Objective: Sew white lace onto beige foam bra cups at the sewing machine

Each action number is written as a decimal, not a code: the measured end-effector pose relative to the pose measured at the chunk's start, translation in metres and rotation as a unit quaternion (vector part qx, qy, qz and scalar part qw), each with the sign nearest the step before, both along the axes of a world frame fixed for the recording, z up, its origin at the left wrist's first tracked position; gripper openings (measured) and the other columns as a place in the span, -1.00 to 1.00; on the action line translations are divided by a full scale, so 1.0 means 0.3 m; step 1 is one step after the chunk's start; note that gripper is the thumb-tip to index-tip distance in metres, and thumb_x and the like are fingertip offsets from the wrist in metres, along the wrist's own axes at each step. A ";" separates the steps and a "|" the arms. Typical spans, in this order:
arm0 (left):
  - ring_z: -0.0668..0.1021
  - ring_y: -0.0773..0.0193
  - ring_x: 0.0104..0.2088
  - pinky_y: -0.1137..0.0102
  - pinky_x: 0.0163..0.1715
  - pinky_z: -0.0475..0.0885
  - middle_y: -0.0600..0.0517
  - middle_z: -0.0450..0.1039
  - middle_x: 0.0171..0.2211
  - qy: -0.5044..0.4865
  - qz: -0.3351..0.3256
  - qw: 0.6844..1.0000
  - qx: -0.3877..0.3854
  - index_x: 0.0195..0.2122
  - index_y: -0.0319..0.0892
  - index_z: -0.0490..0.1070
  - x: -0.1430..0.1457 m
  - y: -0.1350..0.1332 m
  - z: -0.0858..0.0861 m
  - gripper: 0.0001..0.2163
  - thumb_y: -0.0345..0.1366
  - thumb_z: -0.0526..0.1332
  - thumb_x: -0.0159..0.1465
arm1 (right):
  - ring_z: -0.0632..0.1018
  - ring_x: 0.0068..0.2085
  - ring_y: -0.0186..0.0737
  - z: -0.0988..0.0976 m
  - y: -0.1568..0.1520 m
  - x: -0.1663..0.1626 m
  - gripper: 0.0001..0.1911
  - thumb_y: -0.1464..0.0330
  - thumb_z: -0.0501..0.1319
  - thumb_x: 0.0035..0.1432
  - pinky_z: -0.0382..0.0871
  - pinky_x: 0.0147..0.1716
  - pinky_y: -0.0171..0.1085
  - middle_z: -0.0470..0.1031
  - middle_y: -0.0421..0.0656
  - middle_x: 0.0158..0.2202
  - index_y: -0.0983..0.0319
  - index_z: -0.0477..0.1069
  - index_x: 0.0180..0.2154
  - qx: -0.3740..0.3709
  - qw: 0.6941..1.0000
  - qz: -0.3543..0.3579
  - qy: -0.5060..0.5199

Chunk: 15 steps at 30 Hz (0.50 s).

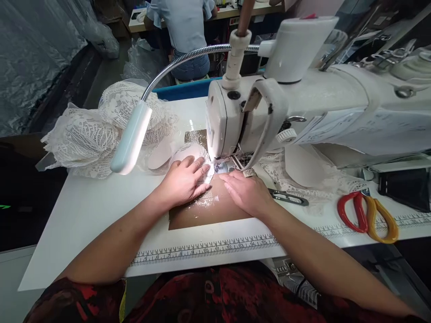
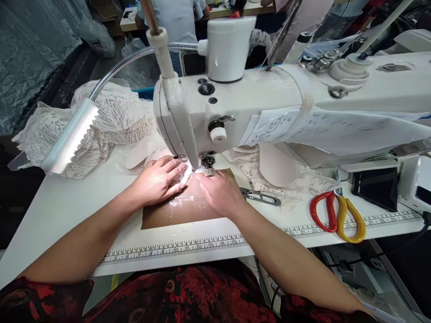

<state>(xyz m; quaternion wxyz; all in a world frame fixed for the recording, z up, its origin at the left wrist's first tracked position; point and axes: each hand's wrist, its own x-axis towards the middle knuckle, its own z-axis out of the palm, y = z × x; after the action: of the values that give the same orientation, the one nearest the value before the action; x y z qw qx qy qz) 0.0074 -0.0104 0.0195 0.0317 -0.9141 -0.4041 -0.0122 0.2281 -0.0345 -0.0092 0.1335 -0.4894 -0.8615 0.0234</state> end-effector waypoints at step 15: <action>0.46 0.12 -0.12 0.23 -0.11 0.41 -0.14 0.42 -0.05 -0.093 -0.080 0.989 -0.082 -0.04 -0.25 0.44 0.007 -0.045 0.004 -0.72 -0.24 0.08 0.33 | 0.47 -0.30 -0.16 0.014 -0.005 0.011 -0.65 0.38 0.00 0.25 0.21 -0.34 -0.26 0.55 -0.10 -0.30 0.20 0.47 -0.04 -0.020 1.000 -0.012 -0.011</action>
<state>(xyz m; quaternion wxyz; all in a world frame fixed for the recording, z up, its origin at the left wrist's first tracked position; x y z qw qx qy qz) 0.0096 -0.0240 0.0206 -0.0822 -0.9380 -0.3302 -0.0665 0.2315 -0.0360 -0.0050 0.1142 -0.5029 -0.8561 0.0331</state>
